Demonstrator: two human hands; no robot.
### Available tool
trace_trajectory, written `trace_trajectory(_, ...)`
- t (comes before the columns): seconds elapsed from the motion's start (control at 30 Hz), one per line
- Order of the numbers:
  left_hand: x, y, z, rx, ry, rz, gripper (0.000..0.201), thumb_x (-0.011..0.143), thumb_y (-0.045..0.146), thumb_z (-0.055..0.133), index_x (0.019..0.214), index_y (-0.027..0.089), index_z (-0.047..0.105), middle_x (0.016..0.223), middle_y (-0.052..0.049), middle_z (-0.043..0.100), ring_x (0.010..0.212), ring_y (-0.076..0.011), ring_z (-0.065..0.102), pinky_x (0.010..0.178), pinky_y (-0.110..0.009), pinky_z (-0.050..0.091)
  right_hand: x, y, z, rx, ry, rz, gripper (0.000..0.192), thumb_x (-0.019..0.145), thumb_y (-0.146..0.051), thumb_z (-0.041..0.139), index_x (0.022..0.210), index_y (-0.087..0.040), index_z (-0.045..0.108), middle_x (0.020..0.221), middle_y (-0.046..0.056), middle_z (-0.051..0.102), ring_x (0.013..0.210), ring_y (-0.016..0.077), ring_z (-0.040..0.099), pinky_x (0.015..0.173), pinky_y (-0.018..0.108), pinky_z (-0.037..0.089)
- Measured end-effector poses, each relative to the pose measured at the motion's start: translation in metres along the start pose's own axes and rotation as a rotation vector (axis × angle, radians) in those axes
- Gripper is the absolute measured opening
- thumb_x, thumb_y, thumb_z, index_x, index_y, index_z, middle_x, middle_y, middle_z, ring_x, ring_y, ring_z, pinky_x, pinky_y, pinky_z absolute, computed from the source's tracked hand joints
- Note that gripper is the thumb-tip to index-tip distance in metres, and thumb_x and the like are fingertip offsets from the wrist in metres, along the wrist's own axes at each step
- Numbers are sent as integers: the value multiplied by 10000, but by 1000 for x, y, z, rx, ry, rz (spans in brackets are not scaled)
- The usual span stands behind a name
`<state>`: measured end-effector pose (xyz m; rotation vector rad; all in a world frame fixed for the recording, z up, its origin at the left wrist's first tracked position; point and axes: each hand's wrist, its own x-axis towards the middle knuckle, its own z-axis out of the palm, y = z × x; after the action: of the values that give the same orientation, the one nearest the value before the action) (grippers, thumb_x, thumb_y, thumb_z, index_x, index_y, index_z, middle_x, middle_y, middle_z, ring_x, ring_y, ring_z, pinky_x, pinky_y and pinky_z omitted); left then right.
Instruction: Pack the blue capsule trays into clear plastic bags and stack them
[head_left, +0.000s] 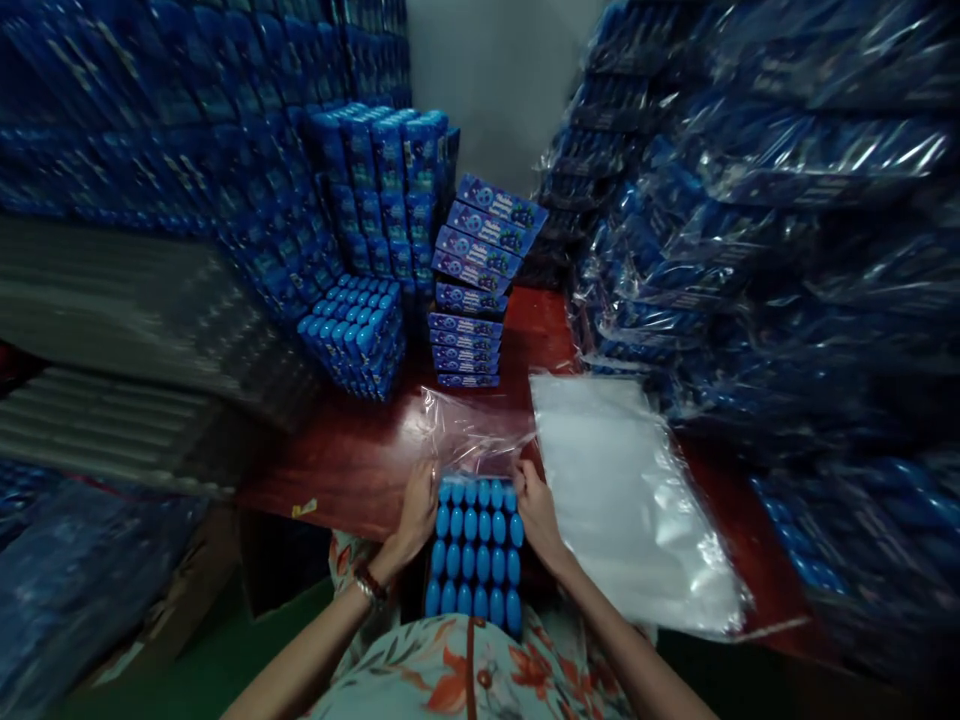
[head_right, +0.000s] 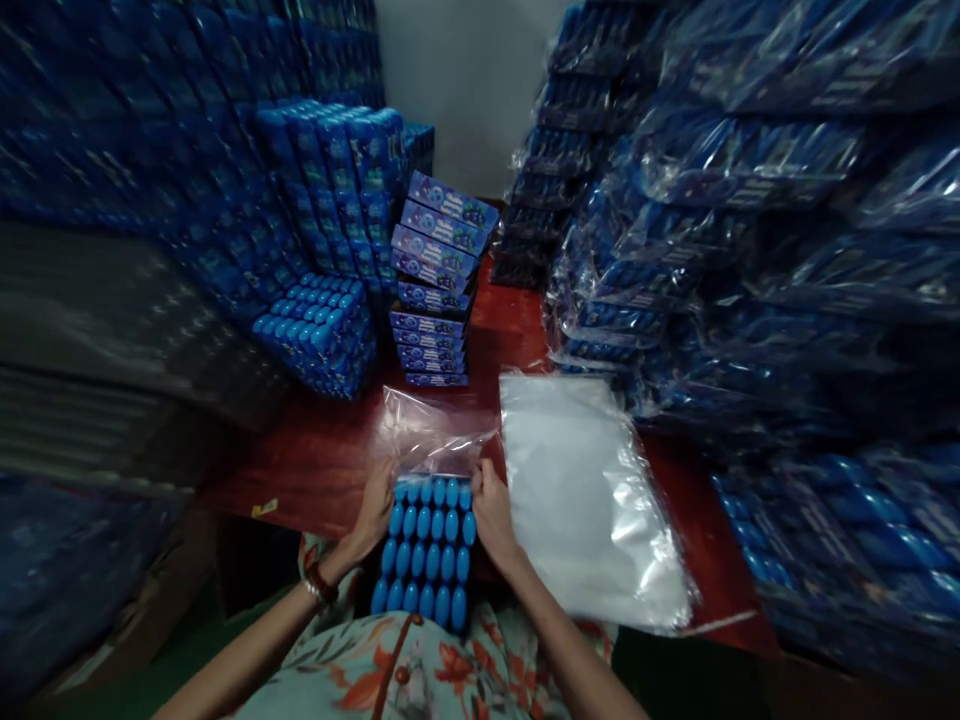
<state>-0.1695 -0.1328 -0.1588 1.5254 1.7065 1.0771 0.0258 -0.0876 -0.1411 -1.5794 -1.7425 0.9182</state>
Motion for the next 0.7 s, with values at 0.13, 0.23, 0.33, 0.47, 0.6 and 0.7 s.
trace_trajectory(0.13, 2, -1, -7, -149, 18, -155, 347, 911, 398, 283, 899, 168, 541, 875, -75, 605, 850, -199, 561, 814, -347, 464, -6, -13, -5, 59, 28, 14, 261, 867, -369, 320, 923, -209, 519, 866, 60, 641, 786, 204, 591, 731, 339, 450)
trace_trajectory(0.23, 12, -6, -9, -174, 27, -214, 331, 894, 382, 312, 908, 150, 548, 839, -69, 625, 851, -197, 579, 791, -326, 474, 3, -17, -4, 102, 82, 39, 268, 852, -391, 329, 918, -205, 510, 815, 48, 634, 761, 204, 580, 709, 329, 450)
trace_trajectory(0.33, 15, -7, -5, -151, 62, -245, 249, 861, 331, 374, 908, 151, 540, 801, -52, 625, 791, -185, 584, 727, -299, 477, 8, -8, 2, 99, 93, 93, 240, 827, -396, 349, 864, -214, 502, 754, 43, 618, 731, 212, 568, 694, 341, 454)
trace_trajectory(0.47, 11, -3, 3, -86, 84, -256, 158, 841, 291, 419, 866, 164, 510, 759, -24, 599, 699, -155, 558, 646, -261, 444, 8, 9, 9, 108, 130, 151, 267, 822, -457, 360, 824, -220, 482, 773, 63, 613, 720, 216, 567, 704, 357, 458)
trace_trajectory(0.6, 10, 3, -2, -17, 32, -223, 159, 849, 263, 415, 929, 158, 504, 717, -23, 589, 658, -161, 546, 619, -265, 416, 2, 13, 6, 109, 139, 169, 285, 814, -489, 358, 813, -224, 461, 768, 55, 597, 698, 212, 562, 669, 342, 451)
trace_trajectory(0.7, 7, 6, -12, 165, -53, -254, 237, 849, 255, 433, 1054, 161, 504, 724, -52, 615, 686, -204, 585, 630, -295, 415, -12, 8, -1, 102, 61, 173, 258, 824, -465, 353, 809, -229, 456, 734, 38, 585, 653, 208, 553, 619, 327, 430)
